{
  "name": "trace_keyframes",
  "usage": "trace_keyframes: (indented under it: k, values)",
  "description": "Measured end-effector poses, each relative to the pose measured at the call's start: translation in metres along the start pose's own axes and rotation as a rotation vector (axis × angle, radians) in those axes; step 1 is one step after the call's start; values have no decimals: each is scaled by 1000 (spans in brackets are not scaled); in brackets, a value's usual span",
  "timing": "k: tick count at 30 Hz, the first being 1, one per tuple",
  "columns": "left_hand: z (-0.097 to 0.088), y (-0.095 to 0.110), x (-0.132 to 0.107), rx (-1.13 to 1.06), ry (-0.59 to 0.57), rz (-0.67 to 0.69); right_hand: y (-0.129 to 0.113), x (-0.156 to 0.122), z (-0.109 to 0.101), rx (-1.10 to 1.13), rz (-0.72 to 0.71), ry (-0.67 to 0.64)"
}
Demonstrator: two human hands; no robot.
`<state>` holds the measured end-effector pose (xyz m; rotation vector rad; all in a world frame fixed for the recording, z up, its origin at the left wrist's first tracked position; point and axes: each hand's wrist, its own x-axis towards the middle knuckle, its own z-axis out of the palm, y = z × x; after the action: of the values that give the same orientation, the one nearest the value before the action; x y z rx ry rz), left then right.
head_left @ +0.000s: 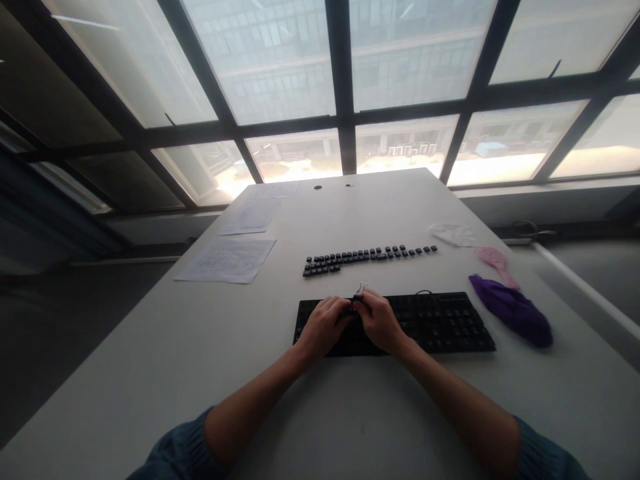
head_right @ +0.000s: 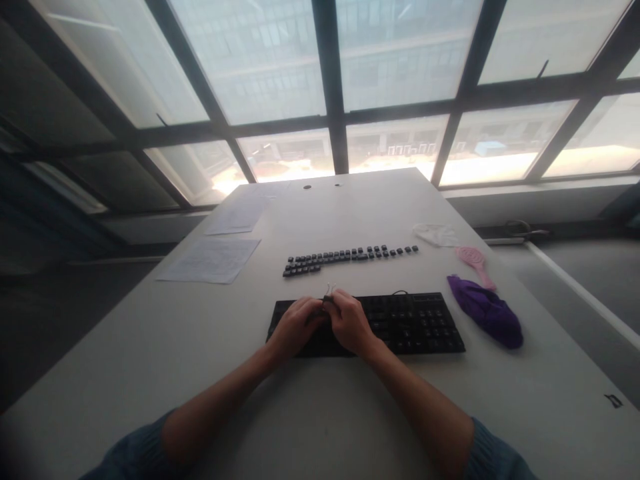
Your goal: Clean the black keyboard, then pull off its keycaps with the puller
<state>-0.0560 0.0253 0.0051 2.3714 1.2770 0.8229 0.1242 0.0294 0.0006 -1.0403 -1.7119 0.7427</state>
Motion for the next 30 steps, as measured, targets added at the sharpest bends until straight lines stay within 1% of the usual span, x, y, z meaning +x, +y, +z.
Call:
trace_keyframes:
  k: [3,6,8,11,13,15,17,19,22,25,30]
  values:
    - [0,0,0,-4,14,3,5,0,1,6,58,49]
    - [0,2,1,47,-18,94,8,1,2,28,102,70]
    - [-2,5,1,46,-6,127,9,1,2,39,115,74]
    - [-11,5,6,-17,57,83,8,2,2,66,126,81]
    - [-20,0,16,-52,86,27,8,2,2,75,130,89]
    - [-28,-9,32,-56,112,-18,8,3,2,76,132,91]
    - [-33,-21,54,-24,138,-37,7,3,2,75,133,91]
    - [-32,-35,76,40,118,-32,7,3,1,73,131,96]
    - [-24,-55,103,170,78,-8,7,3,1,74,122,96]
    - [-13,-71,117,264,67,-8,7,3,2,78,118,90]
    - [0,-87,123,277,79,-34,7,4,2,73,129,76]
